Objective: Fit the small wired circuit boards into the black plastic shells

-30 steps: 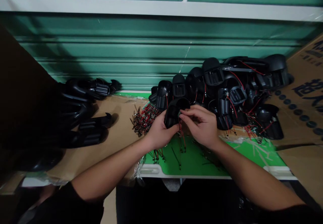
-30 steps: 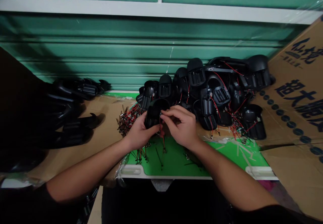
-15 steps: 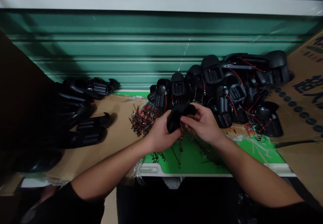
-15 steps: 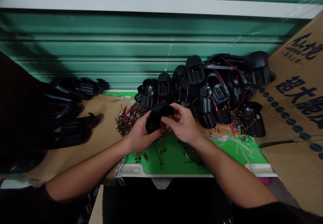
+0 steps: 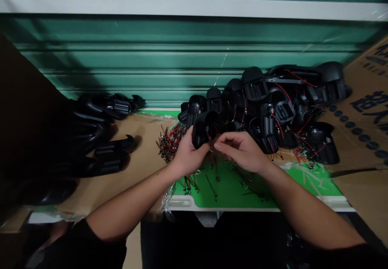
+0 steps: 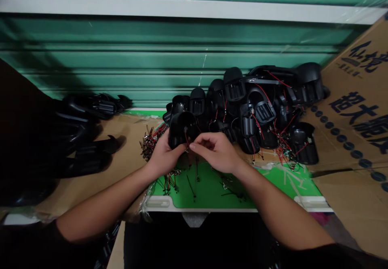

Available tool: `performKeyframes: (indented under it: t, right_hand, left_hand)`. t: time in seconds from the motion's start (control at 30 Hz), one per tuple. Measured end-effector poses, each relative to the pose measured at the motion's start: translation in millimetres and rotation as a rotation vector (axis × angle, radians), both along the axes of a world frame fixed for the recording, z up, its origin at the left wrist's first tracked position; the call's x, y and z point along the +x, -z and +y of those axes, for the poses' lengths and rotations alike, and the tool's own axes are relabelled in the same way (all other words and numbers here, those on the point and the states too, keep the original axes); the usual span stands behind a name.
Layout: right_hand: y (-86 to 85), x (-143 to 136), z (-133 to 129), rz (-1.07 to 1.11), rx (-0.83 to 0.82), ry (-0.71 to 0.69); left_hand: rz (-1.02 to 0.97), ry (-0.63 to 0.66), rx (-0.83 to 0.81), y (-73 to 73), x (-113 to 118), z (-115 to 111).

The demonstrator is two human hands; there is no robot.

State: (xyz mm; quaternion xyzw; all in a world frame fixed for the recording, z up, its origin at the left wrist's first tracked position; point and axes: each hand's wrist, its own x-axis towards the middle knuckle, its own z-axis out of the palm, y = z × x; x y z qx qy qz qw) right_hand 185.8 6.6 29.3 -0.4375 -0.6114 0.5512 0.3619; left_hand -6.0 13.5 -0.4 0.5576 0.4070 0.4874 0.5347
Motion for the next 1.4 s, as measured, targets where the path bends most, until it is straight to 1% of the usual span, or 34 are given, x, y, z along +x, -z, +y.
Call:
performKeyframes:
  t: [0.07,0.17,0.27,0.37,0.43,0.5,0.6,0.7,0.8,0.9,1.1,1.27,1.4]
  right_hand:
    - [-0.9,-2,-2,-0.022,-0.011,-0.034]
    - [2.7,-4,-2,-0.004,-0.112,-0.047]
    - [5.9,-3,0,0.032,-0.200,-0.076]
    - [5.9,-1,1,0.084,-0.186,-0.088]
    - [5.5,-1,0,0.128,-0.105,-0.029]
    - [6.1,-2,-1,0.144,0.026,0.073]
    - [9.7,-5,-3,0.073,0.273,0.207]
    - [14.3,-7,-3,-0.067,0.497,0.249]
    - [17.0,-9,-4,-0.176,0.640,0.249]
    - [17.8,-10,-4,-0.220,0.718,0.239]
    - [21.2,-11,-5,-0.232,0.757,0.258]
    - [24.1,-10,-3,-0.247,0.818,0.232]
    - [24.3,-8,-2,-0.280,0.865,0.222]
  left_hand:
    - [0.045,-0.038,0.082,1.0,-1,2]
    - [0.103,-0.043,0.135,2.8,-1,1]
    - [0.124,-0.026,0.121,1.6,0,-1]
    - [0.047,-0.004,0.035,-2.9,-1,-2]
    - [-0.030,0.029,-0.078,-6.4,-2,-1]
    - [-0.064,0.047,-0.151,-9.1,-2,1]
    - [-0.038,0.031,-0.134,-11.0,1,1]
    - [-0.047,0.050,-0.157,-10.6,5,-3]
    - [-0.105,0.094,-0.197,-8.5,9,-8]
    - [-0.133,0.105,-0.209,-5.9,11,-10]
    - [-0.185,0.143,-0.243,-3.7,12,-12]
    - [-0.202,0.141,-0.266,-8.2,12,-12]
    - [-0.237,0.158,-0.317,-12.1,9,-12]
